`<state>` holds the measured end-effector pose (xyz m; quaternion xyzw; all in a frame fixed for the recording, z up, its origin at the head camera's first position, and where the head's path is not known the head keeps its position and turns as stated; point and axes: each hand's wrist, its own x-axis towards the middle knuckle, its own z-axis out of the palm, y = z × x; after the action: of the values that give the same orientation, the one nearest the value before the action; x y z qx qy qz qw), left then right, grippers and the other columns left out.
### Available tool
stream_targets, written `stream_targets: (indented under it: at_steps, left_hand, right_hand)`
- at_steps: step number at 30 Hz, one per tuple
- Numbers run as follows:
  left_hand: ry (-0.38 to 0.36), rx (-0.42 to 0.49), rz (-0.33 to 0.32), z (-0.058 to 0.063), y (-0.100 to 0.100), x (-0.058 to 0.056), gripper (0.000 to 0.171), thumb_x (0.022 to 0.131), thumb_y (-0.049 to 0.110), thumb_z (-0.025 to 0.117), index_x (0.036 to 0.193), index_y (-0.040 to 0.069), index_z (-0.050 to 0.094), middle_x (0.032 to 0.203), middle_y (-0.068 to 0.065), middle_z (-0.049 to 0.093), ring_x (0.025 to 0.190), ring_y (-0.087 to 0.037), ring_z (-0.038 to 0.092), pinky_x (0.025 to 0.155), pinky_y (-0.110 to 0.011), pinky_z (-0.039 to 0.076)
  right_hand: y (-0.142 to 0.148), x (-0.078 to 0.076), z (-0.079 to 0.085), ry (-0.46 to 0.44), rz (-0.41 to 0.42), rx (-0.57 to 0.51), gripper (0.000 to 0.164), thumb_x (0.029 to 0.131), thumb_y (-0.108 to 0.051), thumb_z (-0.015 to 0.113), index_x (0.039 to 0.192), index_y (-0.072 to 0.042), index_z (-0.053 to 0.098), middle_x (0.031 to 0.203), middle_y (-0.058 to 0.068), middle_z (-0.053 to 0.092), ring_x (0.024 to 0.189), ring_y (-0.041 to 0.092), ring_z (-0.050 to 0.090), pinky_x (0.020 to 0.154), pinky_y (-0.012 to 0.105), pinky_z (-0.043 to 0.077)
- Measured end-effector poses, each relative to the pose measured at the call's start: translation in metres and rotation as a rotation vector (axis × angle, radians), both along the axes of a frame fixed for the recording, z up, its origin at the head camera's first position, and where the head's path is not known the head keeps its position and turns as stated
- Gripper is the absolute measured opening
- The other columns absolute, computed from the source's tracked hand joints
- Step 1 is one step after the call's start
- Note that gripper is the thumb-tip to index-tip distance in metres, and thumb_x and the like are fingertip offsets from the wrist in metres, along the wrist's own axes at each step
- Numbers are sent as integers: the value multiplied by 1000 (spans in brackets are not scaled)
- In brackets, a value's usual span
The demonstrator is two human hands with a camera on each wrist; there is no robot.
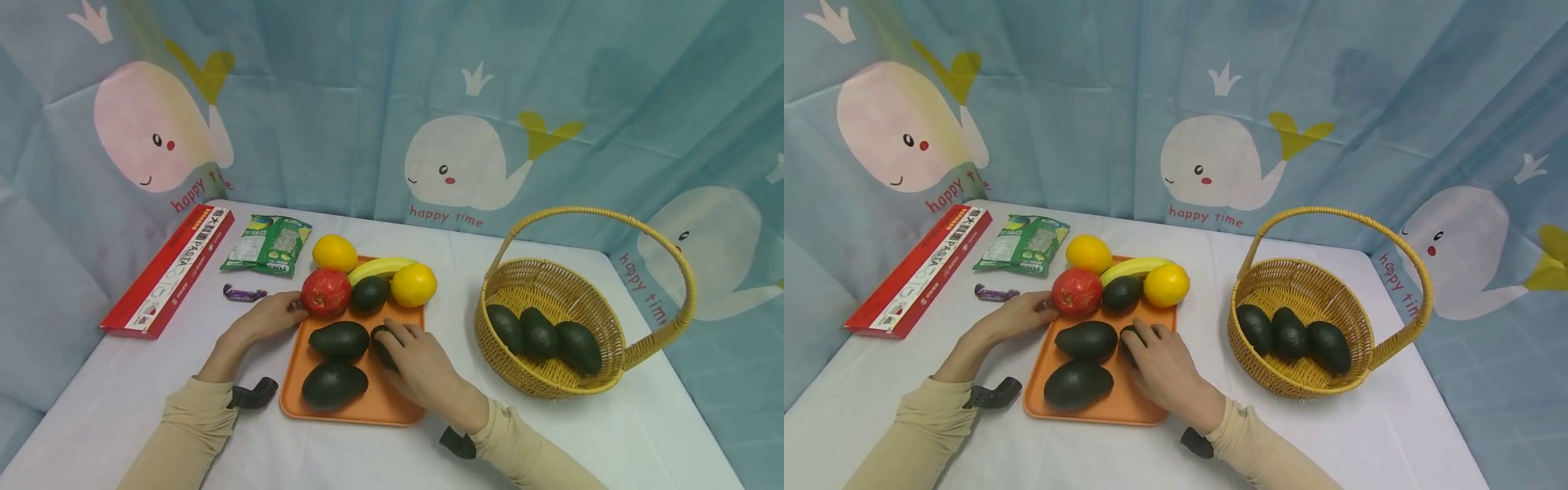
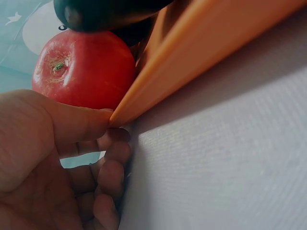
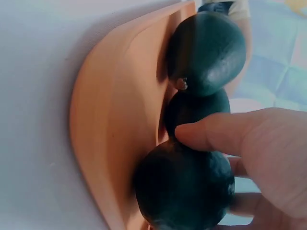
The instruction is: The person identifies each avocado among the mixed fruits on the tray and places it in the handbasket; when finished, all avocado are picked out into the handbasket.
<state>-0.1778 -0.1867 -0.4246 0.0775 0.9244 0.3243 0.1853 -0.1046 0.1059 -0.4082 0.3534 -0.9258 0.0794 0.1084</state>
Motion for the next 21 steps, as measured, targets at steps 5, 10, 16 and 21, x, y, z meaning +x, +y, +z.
stream_targets:
  at_steps: [5, 10, 16, 21]
  left_hand:
    - [-13, 4, 4, 1, 1, 0, 46, 95, 22, 56, 133, -3, 53, 105, -16, 65, 91, -27, 55, 86, -47, 52]
    - [-26, 8, 13, -1, 0, 0, 52, 95, 23, 55, 139, -3, 48, 120, -21, 63, 102, -32, 57, 97, -56, 48]
    - [-19, 11, 12, -1, 0, 0, 53, 96, 24, 55, 140, -4, 47, 127, -25, 60, 110, -36, 57, 100, -59, 46]
    - [-12, 12, 9, -2, -1, -1, 51, 95, 23, 55, 139, -4, 49, 126, -24, 61, 110, -36, 58, 100, -59, 46]
  right_hand:
    - [11, 1, 6, -59, -46, -77, 57, 75, -20, 79, 126, -14, 55, 122, 11, 59, 102, 25, 60, 86, 38, 55]
    - [33, 5, 30, -30, -86, -187, 60, 72, -21, 79, 127, -15, 57, 123, 10, 58, 102, 22, 60, 85, 36, 56]
    - [78, 9, 66, 93, -160, -280, 64, 70, -19, 82, 128, -9, 57, 124, 12, 61, 103, 26, 63, 84, 42, 56]
    - [122, 14, 86, 37, -318, -294, 67, 72, -13, 81, 132, -8, 52, 119, 14, 64, 100, 31, 65, 80, 51, 54]
